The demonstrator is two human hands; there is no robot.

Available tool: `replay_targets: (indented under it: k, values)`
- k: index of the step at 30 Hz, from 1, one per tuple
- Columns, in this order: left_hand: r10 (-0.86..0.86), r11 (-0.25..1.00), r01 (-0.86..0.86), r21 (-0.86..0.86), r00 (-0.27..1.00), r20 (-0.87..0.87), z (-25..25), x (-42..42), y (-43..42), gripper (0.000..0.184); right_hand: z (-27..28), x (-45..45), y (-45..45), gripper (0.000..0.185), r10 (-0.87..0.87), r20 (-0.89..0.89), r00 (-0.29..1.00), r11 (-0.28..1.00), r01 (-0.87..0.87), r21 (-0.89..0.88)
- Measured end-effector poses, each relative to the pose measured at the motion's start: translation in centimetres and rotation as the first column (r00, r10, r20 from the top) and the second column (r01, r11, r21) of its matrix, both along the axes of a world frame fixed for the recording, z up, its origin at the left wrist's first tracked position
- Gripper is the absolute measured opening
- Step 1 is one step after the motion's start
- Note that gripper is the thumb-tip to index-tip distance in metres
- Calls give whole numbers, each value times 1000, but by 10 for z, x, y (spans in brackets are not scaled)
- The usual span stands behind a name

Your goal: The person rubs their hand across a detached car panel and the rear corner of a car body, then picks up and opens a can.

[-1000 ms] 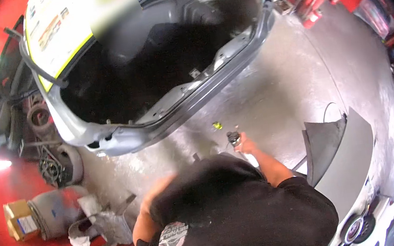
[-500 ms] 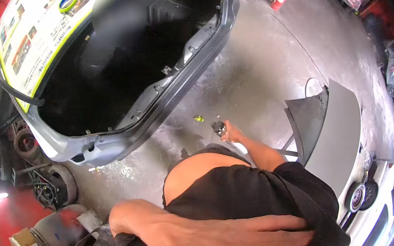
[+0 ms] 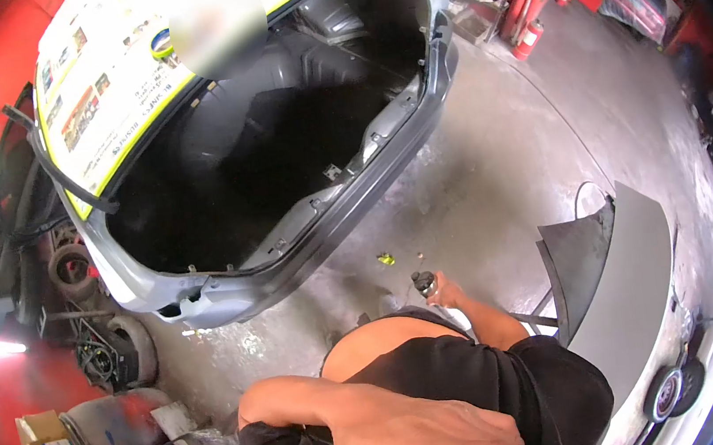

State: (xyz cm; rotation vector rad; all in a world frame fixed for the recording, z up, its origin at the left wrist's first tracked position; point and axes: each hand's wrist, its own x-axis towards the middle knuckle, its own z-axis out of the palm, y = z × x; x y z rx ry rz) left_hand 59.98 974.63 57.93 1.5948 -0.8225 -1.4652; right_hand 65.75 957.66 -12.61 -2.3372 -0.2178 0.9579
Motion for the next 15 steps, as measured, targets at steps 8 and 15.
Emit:
replay_targets:
  k: [8,15]
  values:
    - [389,-105,-29,-994,919,-68,-152,-41,70,28,-16,19,10,89,19,210,978,939,-90,333]
    - [540,226,123,-966,810,229,-170,-54,100,23,10,1,35,75,-27,-19,999,966,31,256]
